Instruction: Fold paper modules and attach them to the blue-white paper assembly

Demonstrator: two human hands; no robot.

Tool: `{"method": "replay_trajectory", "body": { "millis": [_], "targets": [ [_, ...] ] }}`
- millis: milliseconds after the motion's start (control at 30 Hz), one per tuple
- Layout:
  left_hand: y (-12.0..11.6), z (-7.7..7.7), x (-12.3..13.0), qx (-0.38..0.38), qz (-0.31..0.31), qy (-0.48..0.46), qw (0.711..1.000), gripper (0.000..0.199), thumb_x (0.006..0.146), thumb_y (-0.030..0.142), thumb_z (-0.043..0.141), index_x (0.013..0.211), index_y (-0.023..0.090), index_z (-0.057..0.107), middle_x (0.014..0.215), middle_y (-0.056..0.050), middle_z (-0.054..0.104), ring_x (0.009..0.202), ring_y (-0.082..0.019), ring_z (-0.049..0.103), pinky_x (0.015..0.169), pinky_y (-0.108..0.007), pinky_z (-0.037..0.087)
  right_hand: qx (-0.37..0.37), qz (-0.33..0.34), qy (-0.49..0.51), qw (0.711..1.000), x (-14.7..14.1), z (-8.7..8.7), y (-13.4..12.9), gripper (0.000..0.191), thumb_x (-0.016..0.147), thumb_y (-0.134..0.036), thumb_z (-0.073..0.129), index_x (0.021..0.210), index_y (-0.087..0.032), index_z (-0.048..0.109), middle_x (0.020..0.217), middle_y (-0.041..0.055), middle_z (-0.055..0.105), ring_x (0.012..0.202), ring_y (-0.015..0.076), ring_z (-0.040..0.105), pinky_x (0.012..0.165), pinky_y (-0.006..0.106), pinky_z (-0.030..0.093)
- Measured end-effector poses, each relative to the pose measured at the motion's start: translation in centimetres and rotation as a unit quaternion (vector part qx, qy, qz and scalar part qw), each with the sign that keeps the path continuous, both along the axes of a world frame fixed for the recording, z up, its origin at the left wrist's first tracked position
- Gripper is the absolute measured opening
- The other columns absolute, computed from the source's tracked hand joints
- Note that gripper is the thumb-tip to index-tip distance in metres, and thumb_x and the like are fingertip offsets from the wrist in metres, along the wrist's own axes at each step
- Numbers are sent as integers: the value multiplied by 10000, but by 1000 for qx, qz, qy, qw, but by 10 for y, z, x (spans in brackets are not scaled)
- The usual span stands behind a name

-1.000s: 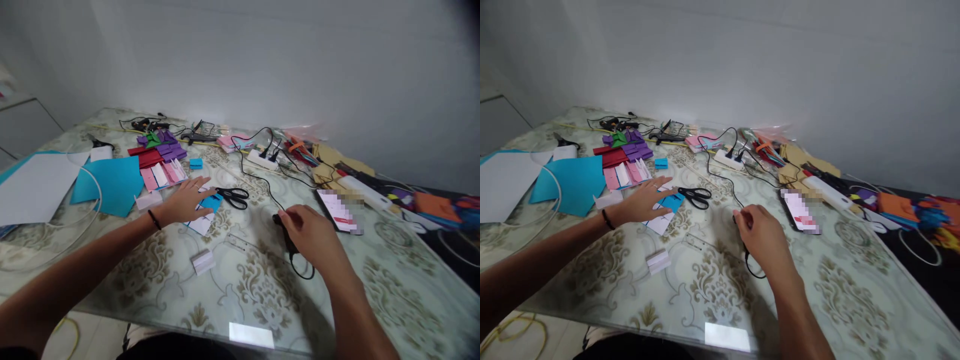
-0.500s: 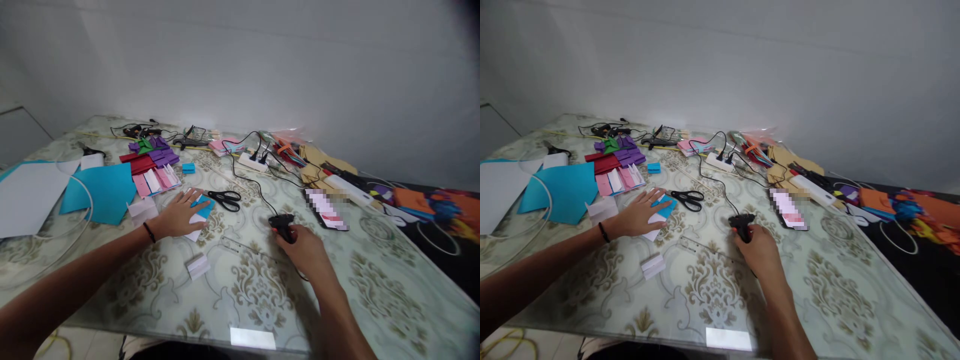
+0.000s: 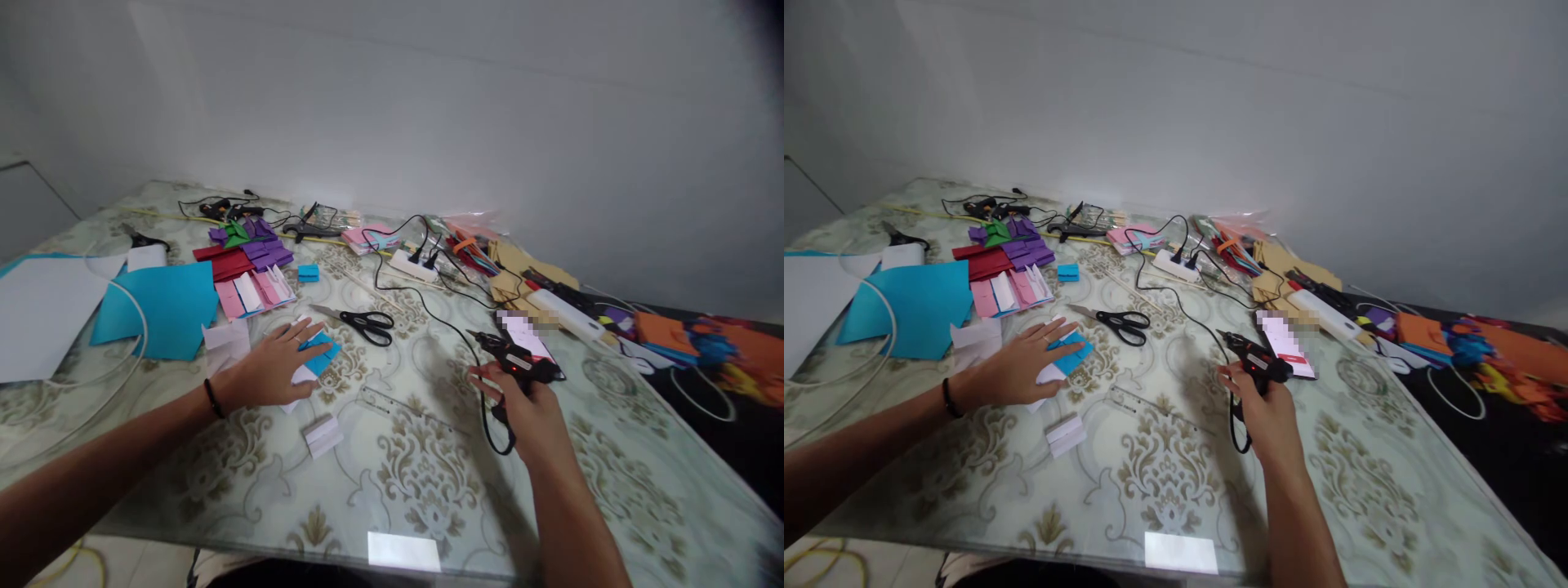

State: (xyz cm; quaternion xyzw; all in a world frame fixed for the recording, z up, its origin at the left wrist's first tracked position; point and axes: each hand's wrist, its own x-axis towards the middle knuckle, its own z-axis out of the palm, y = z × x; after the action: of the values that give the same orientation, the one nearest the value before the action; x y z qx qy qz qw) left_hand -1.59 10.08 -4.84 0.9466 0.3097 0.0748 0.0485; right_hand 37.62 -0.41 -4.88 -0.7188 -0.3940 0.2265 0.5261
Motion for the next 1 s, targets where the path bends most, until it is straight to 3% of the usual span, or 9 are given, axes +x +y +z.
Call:
{"method": "replay_trajectory", "body": {
  "millis": [100, 300, 467, 600, 700, 833, 933, 1000],
  "targets": [
    [-8, 4, -10, -15, -16, 0, 1000, 722, 922, 381, 706, 1598, 250, 487, 1712, -174, 367, 1606, -407, 291, 1283, -595, 305, 31, -6, 52, 998, -4, 4, 2, 345, 750, -517, 757, 872, -203, 684, 915, 79, 764, 963, 298, 766, 820, 429, 668],
    [-25, 7, -22, -51, -55, -10, 997, 728, 893, 330, 710, 1580, 229, 492, 1713, -166, 369, 1615, -399, 270, 1291, -603, 287, 70, 10, 134, 988, -15, 23, 4, 293, 707, -465, 803, 785, -209, 684, 826, 40, 685, 814, 231, 709, 769, 441, 686],
    [-34, 1, -25, -59, -60, -33, 996, 613, 913, 343, 670, 1493, 191, 544, 1688, -165, 417, 1608, -364, 305, 1315, -584, 239, 125, -65, 133, 981, -9, 39, 6, 240, 756, -433, 753, 818, -241, 622, 800, 11, 613, 714, 177, 631, 708, 371, 662],
    [-35, -2, -26, -57, -58, -28, 996, 547, 928, 356, 654, 1436, 164, 583, 1675, -179, 436, 1599, -364, 327, 1314, -596, 228, 104, -69, 107, 986, -14, 39, 2, 275, 745, -459, 761, 824, -236, 621, 804, 11, 611, 688, 181, 620, 674, 386, 651],
    [-37, -2, -23, -46, -56, -25, 997, 535, 942, 365, 652, 1437, 171, 602, 1676, -176, 436, 1601, -383, 314, 1310, -633, 208, 55, -45, 67, 995, -26, 28, -4, 289, 745, -485, 772, 780, -224, 655, 750, 11, 639, 663, 185, 626, 581, 322, 598],
    [-47, -3, -19, -11, 1, -31, 999, 479, 972, 360, 637, 1428, 211, 629, 1706, -172, 382, 1615, -415, 262, 1289, -686, 208, -42, 13, 3, 999, -46, 16, -9, 278, 724, -446, 836, 745, -184, 745, 643, 27, 688, 569, 188, 605, 435, 255, 449],
    [-52, -5, -19, -14, 12, -35, 999, 500, 988, 354, 623, 1468, 215, 601, 1708, -176, 377, 1607, -396, 294, 1286, -636, 274, -90, 98, -24, 991, -68, 20, -9, 252, 715, -427, 865, 783, -195, 796, 710, 26, 751, 659, 231, 678, 536, 293, 546],
    [-53, -6, -20, -25, 5, -41, 999, 518, 987, 346, 622, 1486, 212, 588, 1702, -170, 391, 1598, -395, 318, 1290, -613, 288, -97, 191, -68, 974, -83, 30, -5, 227, 788, -441, 817, 792, -215, 795, 758, 20, 771, 764, 262, 726, 669, 335, 613]
  ]
}}
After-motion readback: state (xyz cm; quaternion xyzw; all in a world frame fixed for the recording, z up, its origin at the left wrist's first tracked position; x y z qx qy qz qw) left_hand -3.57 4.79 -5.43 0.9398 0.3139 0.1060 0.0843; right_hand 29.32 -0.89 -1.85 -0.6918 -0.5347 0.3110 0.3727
